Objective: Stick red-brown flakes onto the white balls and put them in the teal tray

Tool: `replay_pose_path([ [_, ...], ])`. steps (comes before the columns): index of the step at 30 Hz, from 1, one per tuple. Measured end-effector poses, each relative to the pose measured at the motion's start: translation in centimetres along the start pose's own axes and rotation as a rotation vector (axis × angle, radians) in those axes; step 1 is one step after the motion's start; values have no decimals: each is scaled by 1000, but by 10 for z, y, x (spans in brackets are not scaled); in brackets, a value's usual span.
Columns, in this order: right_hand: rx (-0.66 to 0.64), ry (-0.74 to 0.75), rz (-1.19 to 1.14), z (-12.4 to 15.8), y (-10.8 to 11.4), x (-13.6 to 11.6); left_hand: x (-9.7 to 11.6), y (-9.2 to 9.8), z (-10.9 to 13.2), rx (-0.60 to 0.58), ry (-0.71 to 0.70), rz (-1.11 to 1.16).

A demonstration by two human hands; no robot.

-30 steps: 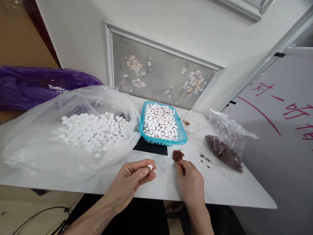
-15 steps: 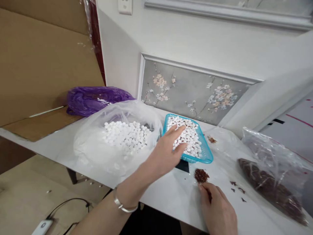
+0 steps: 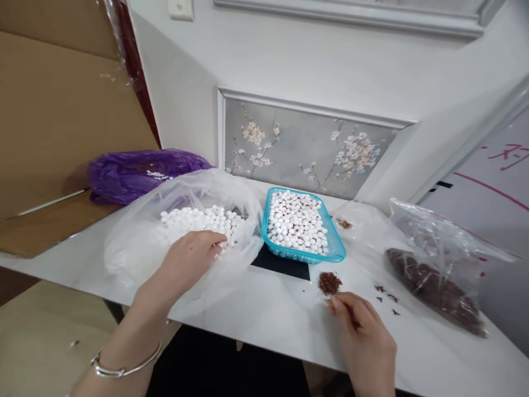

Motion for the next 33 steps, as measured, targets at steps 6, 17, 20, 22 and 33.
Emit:
replay_pose_path([
  [6, -58, -258, -342, 7, -7, -3, 27, -7, 18, 105, 144, 846],
  [17, -292, -302, -789, 29, -21, -78, 80, -94, 48, -589, 426, 1909],
  [20, -332, -308, -842, 28, -26, -83, 81, -95, 46, -602, 364, 1930],
  [22, -352, -296, -859, 27, -30, -85, 81, -96, 46, -612, 322, 1932],
  [33, -317, -115, -753, 28, -36, -94, 77, -106, 47, -588, 338, 1925],
])
Point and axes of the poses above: each hand's wrist, its own z-axis away from the middle knuckle, its own y-axis out of the back of the hand, x = y × z, the point moved 3 cm from there along -z, towards the middle knuckle, and after that the axes turned 6 degrees about -z, right-handed, at the moved point
